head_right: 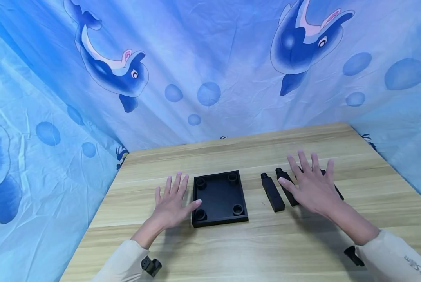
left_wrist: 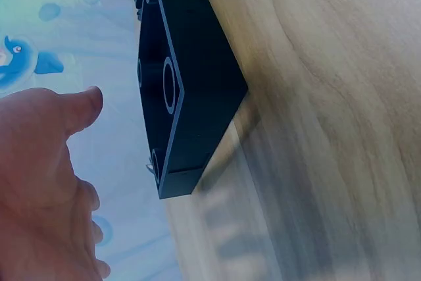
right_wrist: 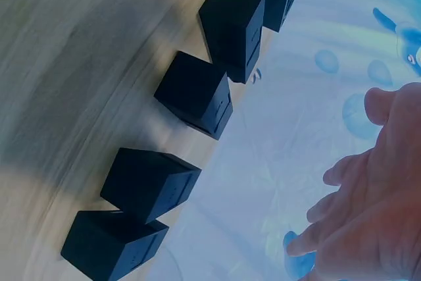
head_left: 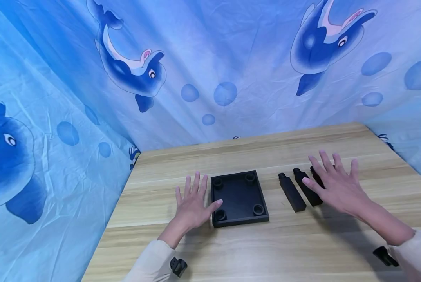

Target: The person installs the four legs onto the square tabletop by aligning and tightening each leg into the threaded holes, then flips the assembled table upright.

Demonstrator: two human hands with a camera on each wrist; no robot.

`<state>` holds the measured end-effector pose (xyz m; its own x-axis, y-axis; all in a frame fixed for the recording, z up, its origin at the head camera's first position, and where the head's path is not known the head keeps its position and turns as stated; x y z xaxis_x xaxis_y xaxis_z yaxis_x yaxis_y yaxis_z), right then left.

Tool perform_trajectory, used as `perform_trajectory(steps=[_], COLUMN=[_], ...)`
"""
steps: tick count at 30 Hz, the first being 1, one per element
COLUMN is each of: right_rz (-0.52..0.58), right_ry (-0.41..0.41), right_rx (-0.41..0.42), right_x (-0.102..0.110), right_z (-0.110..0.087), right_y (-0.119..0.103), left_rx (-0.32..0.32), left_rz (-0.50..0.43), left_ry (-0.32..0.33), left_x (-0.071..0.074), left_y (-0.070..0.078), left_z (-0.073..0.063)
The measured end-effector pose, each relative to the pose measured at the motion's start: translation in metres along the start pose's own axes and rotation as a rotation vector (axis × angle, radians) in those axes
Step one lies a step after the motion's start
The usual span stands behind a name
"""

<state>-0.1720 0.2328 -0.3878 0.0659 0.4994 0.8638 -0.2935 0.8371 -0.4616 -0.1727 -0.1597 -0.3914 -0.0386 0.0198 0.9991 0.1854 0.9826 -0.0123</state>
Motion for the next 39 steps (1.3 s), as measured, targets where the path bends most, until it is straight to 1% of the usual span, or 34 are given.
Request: perform_trajectory(steps=[6, 13, 15, 20, 23, 31, 36, 39], right_rz=[-0.018, -0.036, -0.038, -0.044, -0.037, -0.030, -0.028, -0.032], right_ry=[-0.034, -0.033, -0.038, -0.033, -0.024, 0.038, 0.066, 0.082], right_rx=[0.022, 0.054, 0.058, 0.078, 0.103, 0.251, 0.322, 0.359], right_x=[-0.001, -0.007, -0.008, -0.011, -0.011, -0.015, -0.019, -0.022], right_z=[0.003, 0.005, 0.006, 0.006, 0.006, 0.006, 0.008, 0.009], right_y=[-0.007, -0.011, -0.012, -0.011, -0.011, -0.009, -0.008, -0.006], left_rx=[-0.018, -0.078, -0.089, -0.100, -0.115, -0.178, -0.214, -0.223], left_rz=[-0.041, -0.119, -0.137, -0.149, -0.164, -0.229, -0.301, -0.326], left_ry=[0.017, 0.057, 0.058, 0.063, 0.081, 0.114, 0.108, 0.101], left_x=[-0.004, -0.009, -0.010, -0.013, -0.015, -0.021, -0.023, -0.024], left_y=[-0.002, -0.005, -0.007, -0.009, -0.010, -0.015, -0.018, -0.020], left_z=[-0.001, -0.002, -0.003, -0.004, -0.005, -0.009, -0.012, -0.012])
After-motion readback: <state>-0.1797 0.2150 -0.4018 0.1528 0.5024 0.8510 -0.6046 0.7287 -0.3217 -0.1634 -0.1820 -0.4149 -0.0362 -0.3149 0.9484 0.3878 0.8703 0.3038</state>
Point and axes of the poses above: each hand's wrist, its own z-axis towards the middle knuckle, its own x-axis out of the back of the hand, y = z × x, the point moved 1 cm from there along z, towards the middle knuckle, and after that the axes turned 12 degrees about z, right-handed, at the moved point
